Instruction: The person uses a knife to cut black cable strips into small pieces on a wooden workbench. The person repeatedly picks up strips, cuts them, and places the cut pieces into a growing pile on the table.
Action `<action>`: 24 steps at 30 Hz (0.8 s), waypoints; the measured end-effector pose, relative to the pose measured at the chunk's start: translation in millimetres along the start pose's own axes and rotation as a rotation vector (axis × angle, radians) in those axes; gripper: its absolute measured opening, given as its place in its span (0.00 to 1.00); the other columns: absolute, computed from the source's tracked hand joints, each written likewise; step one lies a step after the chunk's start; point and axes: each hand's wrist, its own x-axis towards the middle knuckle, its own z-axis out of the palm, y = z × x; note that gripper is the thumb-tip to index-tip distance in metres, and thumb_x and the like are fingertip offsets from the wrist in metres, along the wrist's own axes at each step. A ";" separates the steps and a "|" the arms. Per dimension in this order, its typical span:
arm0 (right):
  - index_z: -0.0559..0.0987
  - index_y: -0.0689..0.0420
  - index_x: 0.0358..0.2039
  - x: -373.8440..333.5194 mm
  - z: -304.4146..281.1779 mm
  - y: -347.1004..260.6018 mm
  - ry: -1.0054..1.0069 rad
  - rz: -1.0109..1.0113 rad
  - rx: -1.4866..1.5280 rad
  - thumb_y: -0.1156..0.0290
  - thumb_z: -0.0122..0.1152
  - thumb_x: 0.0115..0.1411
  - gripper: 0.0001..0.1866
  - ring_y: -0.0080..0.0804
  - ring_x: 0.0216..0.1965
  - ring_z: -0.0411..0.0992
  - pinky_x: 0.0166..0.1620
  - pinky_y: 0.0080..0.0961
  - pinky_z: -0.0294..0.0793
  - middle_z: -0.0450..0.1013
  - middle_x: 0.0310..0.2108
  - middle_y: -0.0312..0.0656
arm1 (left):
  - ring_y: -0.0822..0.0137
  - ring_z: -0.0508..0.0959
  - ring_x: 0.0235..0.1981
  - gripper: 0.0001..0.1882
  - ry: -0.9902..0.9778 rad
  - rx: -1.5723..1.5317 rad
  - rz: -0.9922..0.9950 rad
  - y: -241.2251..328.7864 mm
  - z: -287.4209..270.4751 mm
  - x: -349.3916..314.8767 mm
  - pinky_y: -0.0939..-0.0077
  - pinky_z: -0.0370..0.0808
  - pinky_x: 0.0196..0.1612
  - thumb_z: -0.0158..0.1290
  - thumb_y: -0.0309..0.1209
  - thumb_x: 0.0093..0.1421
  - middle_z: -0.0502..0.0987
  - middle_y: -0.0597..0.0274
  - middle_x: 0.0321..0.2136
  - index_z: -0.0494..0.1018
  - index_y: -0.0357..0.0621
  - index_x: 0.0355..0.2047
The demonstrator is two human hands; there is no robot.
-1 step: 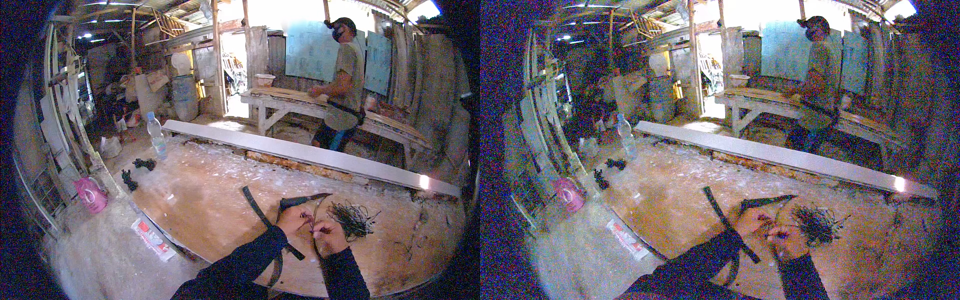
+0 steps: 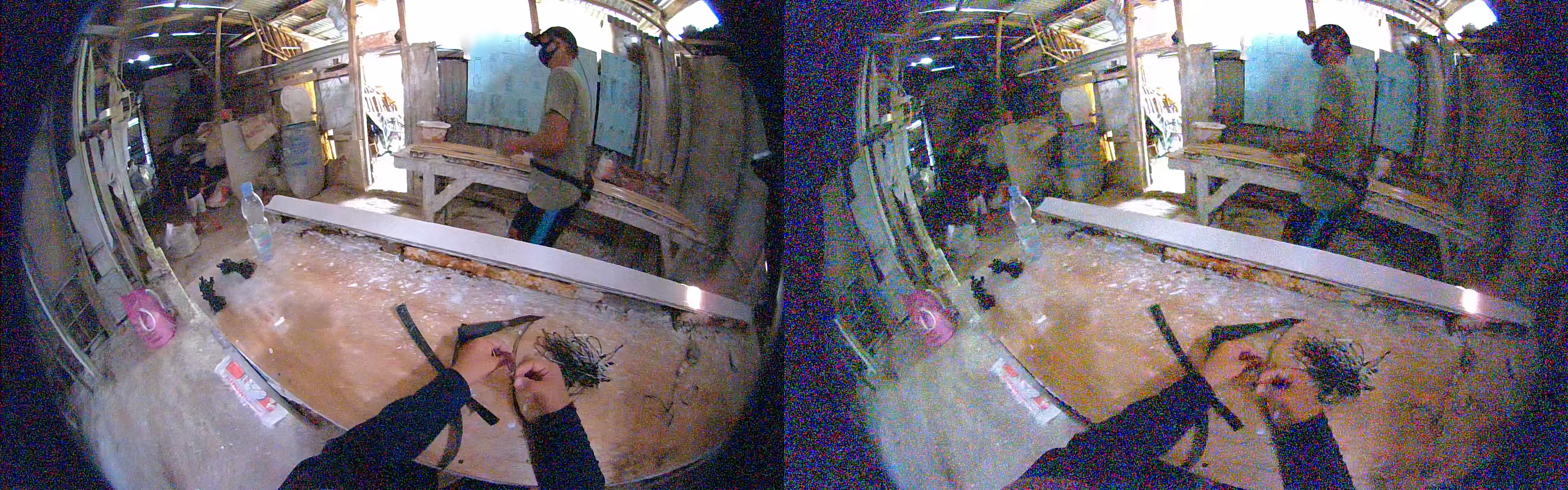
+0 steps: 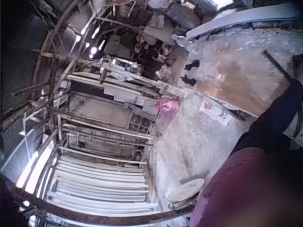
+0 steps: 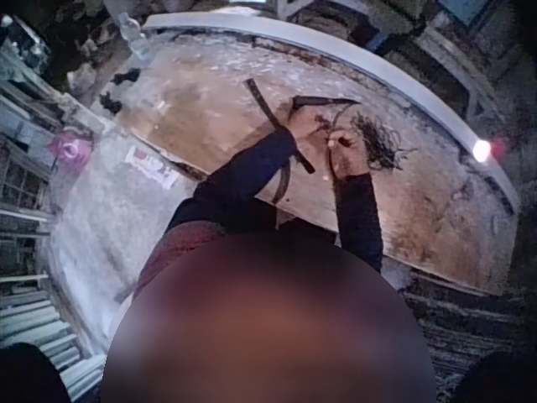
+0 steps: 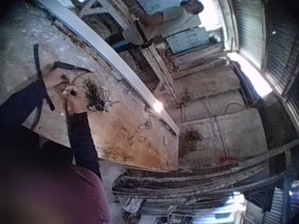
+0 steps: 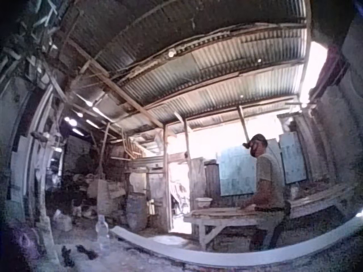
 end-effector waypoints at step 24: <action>0.70 0.60 0.29 26.6 -38.3 39.6 0.541 -0.327 -0.258 0.74 0.54 0.50 0.06 0.24 0.28 0.65 0.33 0.20 0.65 0.69 0.27 0.36 | 0.83 0.61 0.13 0.14 -0.619 -0.662 0.003 37.4 26.9 -18.6 0.87 0.58 0.14 0.49 0.44 0.53 0.63 0.76 0.14 0.70 0.47 0.27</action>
